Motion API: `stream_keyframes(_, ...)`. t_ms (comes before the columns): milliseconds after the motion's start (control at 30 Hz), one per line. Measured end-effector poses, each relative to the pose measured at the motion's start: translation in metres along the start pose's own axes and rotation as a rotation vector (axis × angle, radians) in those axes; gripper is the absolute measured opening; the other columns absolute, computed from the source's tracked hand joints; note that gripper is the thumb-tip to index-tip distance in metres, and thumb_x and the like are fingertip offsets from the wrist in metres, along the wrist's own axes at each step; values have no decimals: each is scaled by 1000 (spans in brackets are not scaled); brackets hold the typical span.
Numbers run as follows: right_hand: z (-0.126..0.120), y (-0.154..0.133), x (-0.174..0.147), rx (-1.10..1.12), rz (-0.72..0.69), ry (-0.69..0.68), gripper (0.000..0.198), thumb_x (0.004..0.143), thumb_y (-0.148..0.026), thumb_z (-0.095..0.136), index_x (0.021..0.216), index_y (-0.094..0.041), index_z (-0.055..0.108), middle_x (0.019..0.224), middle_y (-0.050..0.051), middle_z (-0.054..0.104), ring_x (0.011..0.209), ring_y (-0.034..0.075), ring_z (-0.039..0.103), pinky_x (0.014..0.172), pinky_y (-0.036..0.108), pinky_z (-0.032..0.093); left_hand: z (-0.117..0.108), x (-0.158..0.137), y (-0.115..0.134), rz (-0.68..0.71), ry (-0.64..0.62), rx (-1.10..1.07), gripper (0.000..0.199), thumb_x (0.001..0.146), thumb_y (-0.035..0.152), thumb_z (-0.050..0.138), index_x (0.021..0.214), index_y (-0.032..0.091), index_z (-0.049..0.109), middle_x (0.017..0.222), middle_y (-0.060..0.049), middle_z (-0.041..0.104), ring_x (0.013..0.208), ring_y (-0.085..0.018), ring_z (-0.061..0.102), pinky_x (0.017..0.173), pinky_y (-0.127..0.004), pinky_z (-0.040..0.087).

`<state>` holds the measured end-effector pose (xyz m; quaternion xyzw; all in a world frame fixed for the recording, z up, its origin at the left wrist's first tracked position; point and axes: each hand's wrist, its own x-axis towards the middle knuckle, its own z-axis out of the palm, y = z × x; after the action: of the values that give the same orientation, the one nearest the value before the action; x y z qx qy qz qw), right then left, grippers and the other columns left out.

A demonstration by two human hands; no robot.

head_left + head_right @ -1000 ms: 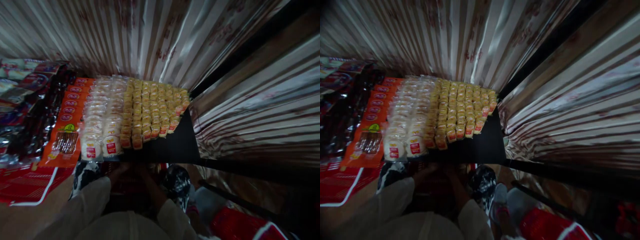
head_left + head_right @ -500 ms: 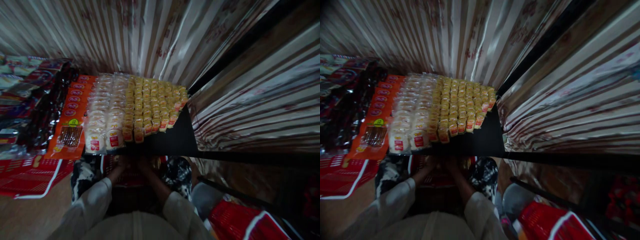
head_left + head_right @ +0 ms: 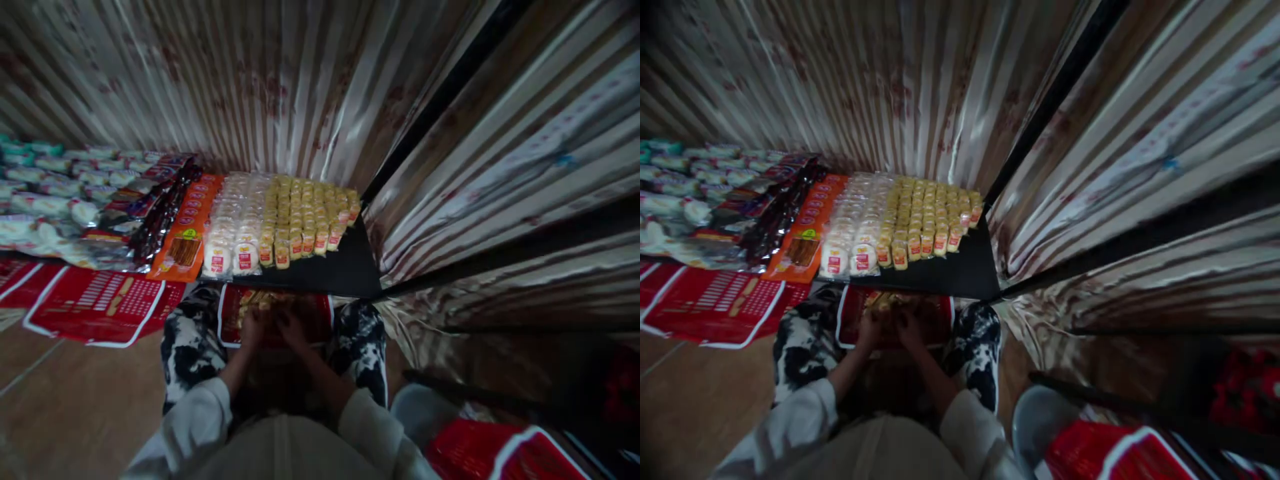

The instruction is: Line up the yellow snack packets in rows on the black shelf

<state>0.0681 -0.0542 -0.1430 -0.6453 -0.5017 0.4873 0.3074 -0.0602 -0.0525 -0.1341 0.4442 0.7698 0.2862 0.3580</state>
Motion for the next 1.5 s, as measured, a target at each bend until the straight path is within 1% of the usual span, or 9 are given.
stream_keyframes(100,-6,3,-5,-58,-61,-11,36,74,-10,49,106,-19,63,111,6,65,107,20,57,98,39,40,4,-6,-7,-13,-14,15,15,76,29,52,67,17,50,58,3,50,58,-13,51,56,-23,38)
stream_keyframes(333,-11,7,-15,-207,-171,-108,33,72,-6,49,98,-14,67,104,10,68,100,23,61,93,38,43,6,-14,-9,-28,-41,12,16,72,26,54,62,18,45,54,6,42,54,-11,45,55,-21,34)
stream_keyframes(500,-8,23,-18,-13,-166,-74,23,78,-20,48,93,-19,67,89,4,69,87,18,63,82,34,50,10,-18,-12,-35,-87,77,13,73,24,54,64,17,48,58,4,50,59,-12,51,59,-21,37)
stream_keyframes(667,-9,30,-19,166,-106,-101,24,81,-28,46,94,-18,64,83,4,69,75,15,64,72,31,53,12,-14,-9,-50,-143,162,10,75,26,54,71,16,53,64,1,58,63,-14,56,61,-22,40)
stream_keyframes(967,-20,11,-25,-98,-223,-223,20,74,-11,49,83,-19,65,80,2,69,76,15,63,74,27,50,10,-24,7,-84,-104,233,18,78,31,51,81,15,59,75,-7,65,74,-21,62,66,-28,43)
stream_keyframes(1133,-27,7,-30,-82,-253,-275,21,75,-10,48,86,-18,64,81,3,69,74,13,63,70,24,50,13,-39,23,-63,-6,317,27,83,36,46,98,17,57,85,-9,67,79,-23,63,68,-30,43)
stream_keyframes(1267,-37,10,-31,42,-202,-251,16,77,-18,50,84,-18,64,76,2,69,69,14,63,66,25,51,15,-45,36,34,47,249,25,82,33,48,98,16,57,87,-9,66,81,-22,63,70,-29,44)
stream_keyframes(1367,-47,16,-30,149,-140,-205,13,76,-25,53,81,-20,64,73,1,68,66,15,63,64,27,52,18,-45,42,56,65,252,21,81,33,48,90,16,58,79,-8,65,77,-22,62,67,-29,43)
stream_keyframes(1500,-61,21,-30,255,-39,-190,12,73,-29,57,77,-19,63,66,1,66,59,15,62,60,28,52,26,-47,43,61,-19,269,13,78,30,50,73,19,55,67,-4,61,68,-21,60,62,-28,42)
